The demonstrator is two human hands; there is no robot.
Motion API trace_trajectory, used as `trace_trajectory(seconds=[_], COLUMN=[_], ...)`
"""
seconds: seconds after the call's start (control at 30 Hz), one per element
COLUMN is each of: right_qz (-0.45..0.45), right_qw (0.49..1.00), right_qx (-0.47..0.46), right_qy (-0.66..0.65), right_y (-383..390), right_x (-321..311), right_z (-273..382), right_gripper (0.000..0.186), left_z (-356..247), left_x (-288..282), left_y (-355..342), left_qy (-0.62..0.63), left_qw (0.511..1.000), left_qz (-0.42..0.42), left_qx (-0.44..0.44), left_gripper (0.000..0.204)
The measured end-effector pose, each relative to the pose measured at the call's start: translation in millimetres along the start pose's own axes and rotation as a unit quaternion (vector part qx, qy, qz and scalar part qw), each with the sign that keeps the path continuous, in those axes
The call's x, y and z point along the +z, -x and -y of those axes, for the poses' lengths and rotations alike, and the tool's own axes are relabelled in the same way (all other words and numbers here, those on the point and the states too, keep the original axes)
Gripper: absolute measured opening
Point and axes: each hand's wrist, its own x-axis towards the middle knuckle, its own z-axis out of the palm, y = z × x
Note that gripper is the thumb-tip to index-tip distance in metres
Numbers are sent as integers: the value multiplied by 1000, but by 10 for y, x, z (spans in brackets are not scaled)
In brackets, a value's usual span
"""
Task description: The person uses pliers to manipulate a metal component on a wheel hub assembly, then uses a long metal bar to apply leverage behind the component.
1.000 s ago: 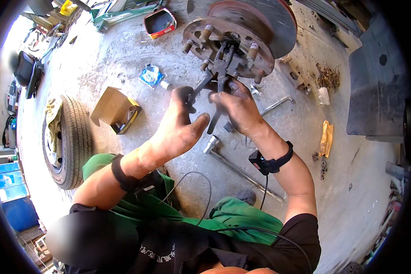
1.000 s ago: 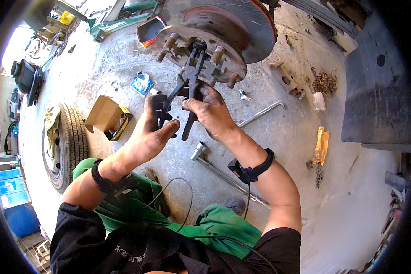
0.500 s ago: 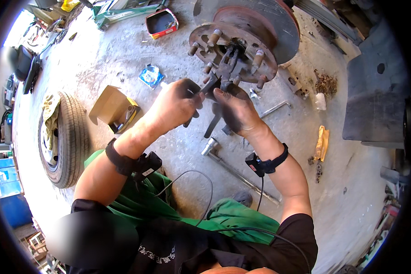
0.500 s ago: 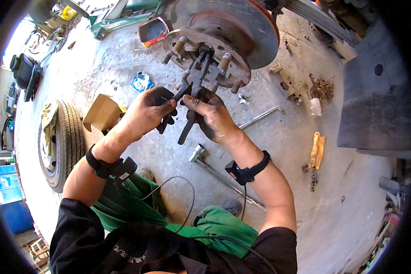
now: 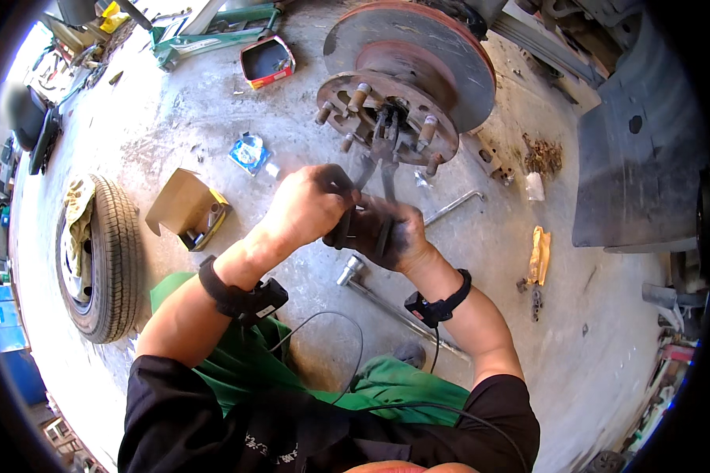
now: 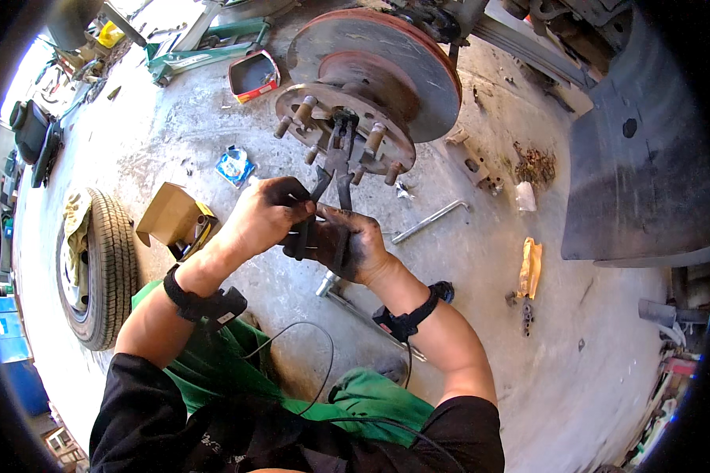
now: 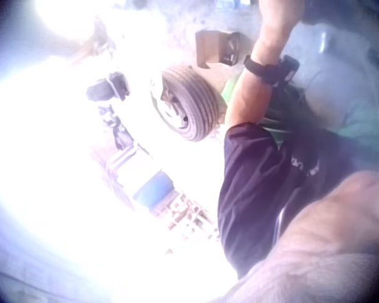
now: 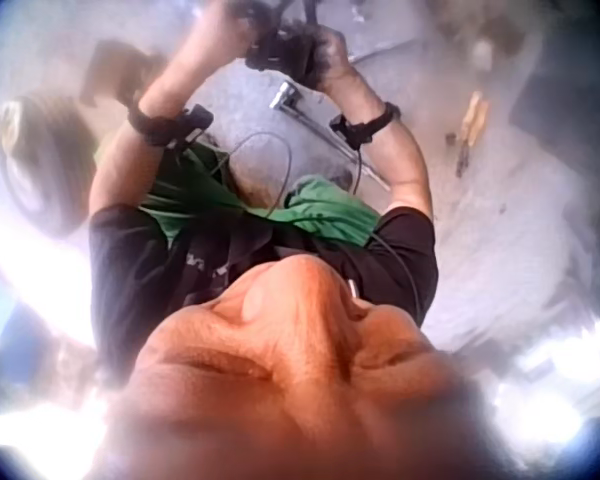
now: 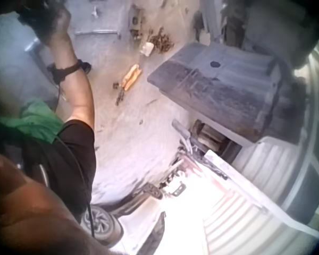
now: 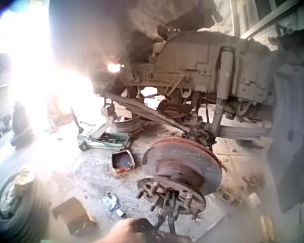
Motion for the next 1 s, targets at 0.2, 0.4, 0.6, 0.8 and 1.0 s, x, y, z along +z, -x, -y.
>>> trace_trajectory(seconds=[0.2,0.4,0.6,0.8,1.0], right_qz=[-42,-91,-77,-105,-98], right_qw=[998,990,995,990,992], right_qx=[-16,69,63,81,38], right_qy=[39,85,-18,52,-63], right_y=[-62,233,267,211,134], right_x=[93,189,127,438,701], right_z=[-68,277,115,204,33], right_gripper=[33,35,31,37,39], left_z=[-20,-137,-159,172,-9], left_x=[-63,219,414,302,263], left_y=[-153,-216,-253,-452,-502], left_qy=[99,283,440,548,594], left_qw=[994,933,849,766,715], left_qz=[9,177,207,315,333], left_qx=[-49,-135,-207,-118,-159], left_gripper=[30,38,30,41,31])
